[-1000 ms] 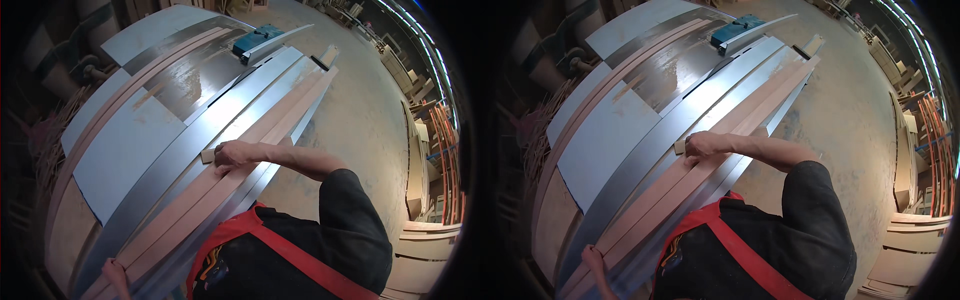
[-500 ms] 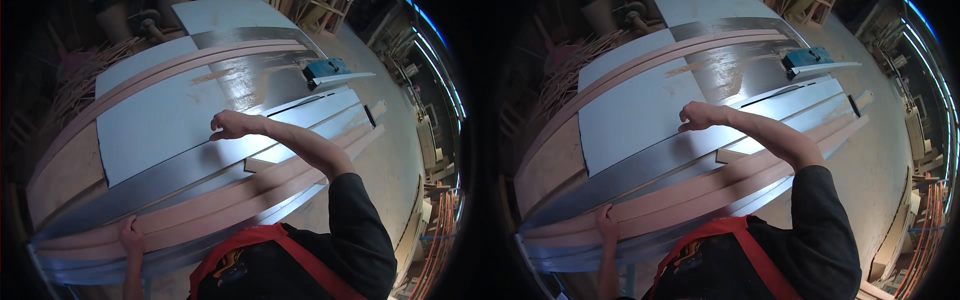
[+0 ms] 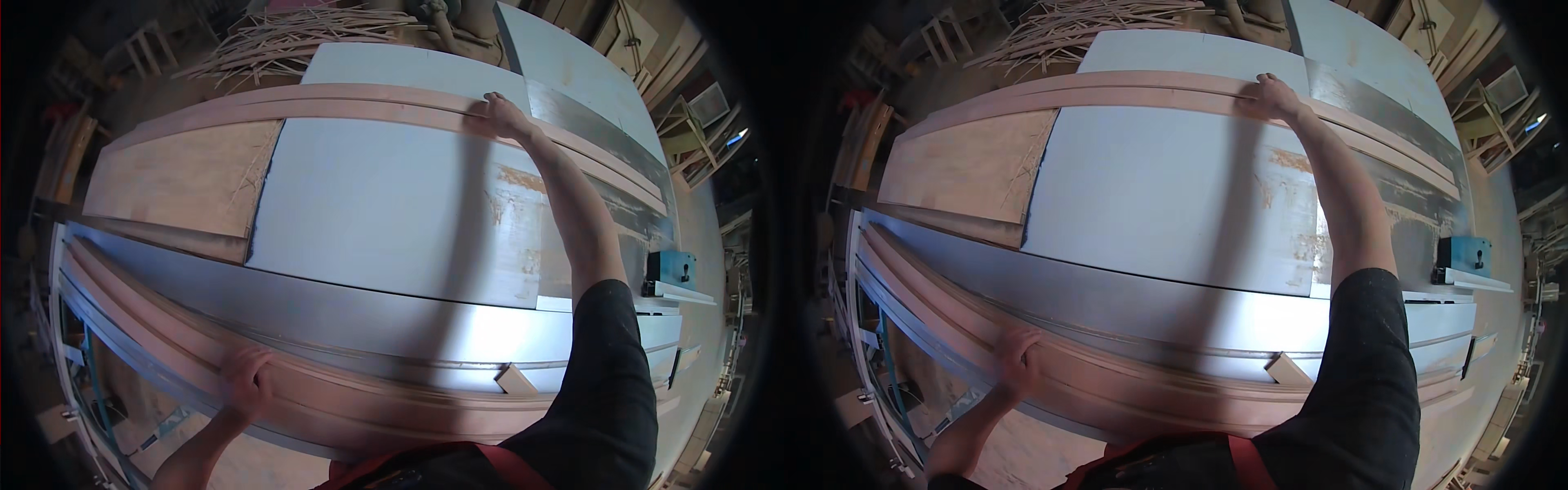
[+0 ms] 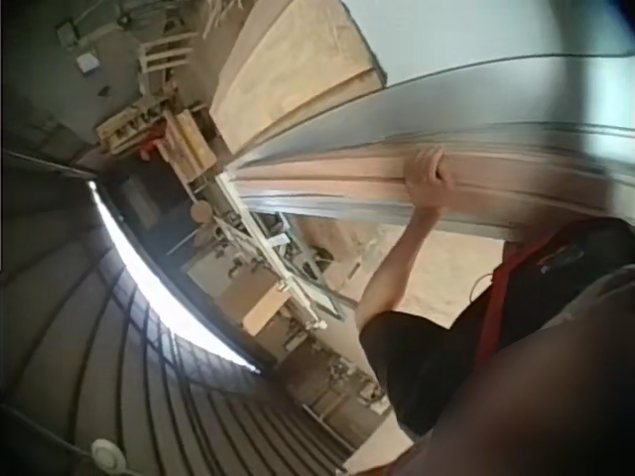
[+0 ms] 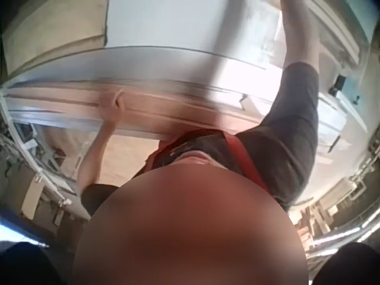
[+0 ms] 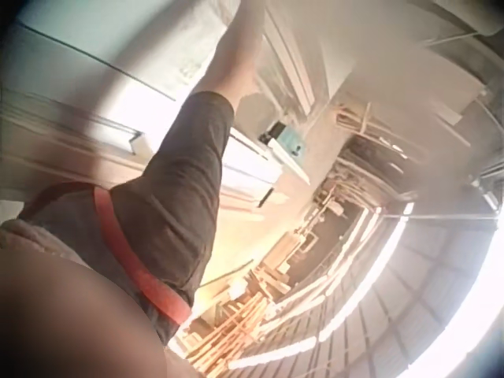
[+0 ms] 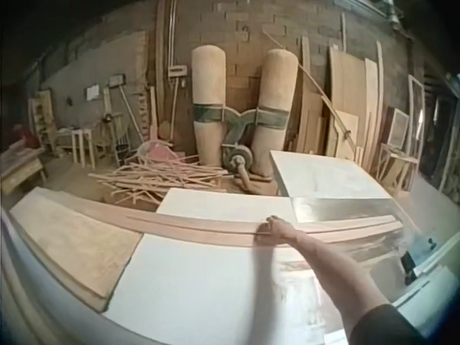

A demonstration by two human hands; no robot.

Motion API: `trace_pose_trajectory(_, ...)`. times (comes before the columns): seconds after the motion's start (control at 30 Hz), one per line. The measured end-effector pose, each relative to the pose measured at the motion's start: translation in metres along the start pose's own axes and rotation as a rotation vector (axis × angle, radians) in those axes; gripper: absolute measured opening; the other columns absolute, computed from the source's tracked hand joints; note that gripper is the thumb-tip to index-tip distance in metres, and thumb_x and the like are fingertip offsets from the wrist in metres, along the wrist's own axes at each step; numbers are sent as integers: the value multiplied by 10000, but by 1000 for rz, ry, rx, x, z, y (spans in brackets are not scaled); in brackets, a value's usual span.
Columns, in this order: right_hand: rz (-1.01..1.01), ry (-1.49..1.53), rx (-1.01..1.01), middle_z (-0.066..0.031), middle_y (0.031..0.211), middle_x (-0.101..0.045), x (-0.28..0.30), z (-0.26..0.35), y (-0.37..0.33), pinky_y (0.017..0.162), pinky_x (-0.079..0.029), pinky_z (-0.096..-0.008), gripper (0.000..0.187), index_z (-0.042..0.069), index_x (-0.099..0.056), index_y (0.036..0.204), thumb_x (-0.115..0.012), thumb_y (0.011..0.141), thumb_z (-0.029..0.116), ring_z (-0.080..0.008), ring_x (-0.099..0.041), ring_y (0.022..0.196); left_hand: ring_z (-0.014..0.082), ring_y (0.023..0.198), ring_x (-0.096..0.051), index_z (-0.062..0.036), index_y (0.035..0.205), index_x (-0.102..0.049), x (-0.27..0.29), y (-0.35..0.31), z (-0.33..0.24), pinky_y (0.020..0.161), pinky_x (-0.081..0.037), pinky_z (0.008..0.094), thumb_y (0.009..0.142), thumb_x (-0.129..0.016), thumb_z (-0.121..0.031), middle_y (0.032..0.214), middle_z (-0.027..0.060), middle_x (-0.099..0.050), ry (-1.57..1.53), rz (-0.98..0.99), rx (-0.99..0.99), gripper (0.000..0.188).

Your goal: Arranging and aligning long wooden planks on a sliding table saw in a workshop.

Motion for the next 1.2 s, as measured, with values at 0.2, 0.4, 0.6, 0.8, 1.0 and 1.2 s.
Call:
trace_pose_trajectory(0.2,8,-208,81,-175,1100,-619,-7,1,0,927,-505,-470,568,-9,-641,1146,-768,806,428,-349,-613,1073,356,946,-680,-19,991,-674,1,4,-10,875,-541,462,806,-536,53,990,145,-709,-18,-2,-49,242)
trace_pose_trajectory(0.4,-108,-66,211,-157,1168,-601,26,34,-46,947,-481,-509,379,14,-619,1069,-731,845,299,-361,-570,1164,348,949,-683,-23,982,-672,17,-2,-27,877,-541,459,793,-535,56,987,140,-710,-15,-18,-61,247)
trace_pose_trajectory(0.6,-58,217,345,-157,1234,-583,12,42,-71,1011,-431,-506,298,1,-578,1133,-644,915,194,-363,-536,1204,348,949,-687,-28,983,-679,21,-9,-25,894,-539,458,776,-555,37,979,138,-714,0,-36,-53,250)
trace_pose_trajectory(0.8,-251,141,451,-203,1319,-557,16,58,-103,1017,-437,-513,410,14,-580,1218,-694,886,228,-398,-532,1218,340,950,-684,-34,980,-686,29,-17,-20,913,-529,457,765,-580,22,975,132,-718,24,-21,-24,246)
trace_pose_trajectory(1.0,-127,45,199,-226,1173,-590,22,45,-80,949,-463,-484,539,-8,-604,1129,-762,835,415,-393,-561,1111,333,958,-684,-37,962,-698,39,-19,-22,901,-525,450,779,-573,20,981,119,-729,19,-23,7,228)
trace_pose_trajectory(1.2,-38,16,391,-212,1000,-594,23,94,-88,858,-462,-520,470,-4,-590,1009,-745,858,413,-410,-571,973,311,971,-683,-48,938,-716,63,-59,-15,914,-517,441,773,-592,14,992,105,-732,61,-40,120,216)
Point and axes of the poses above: each hand's wrist, its own y-axis towards the middle knuckle, its own x-axis out of the back of the hand, z = x × y, the point moved 9 cm from there along y, towards the middle knuckle
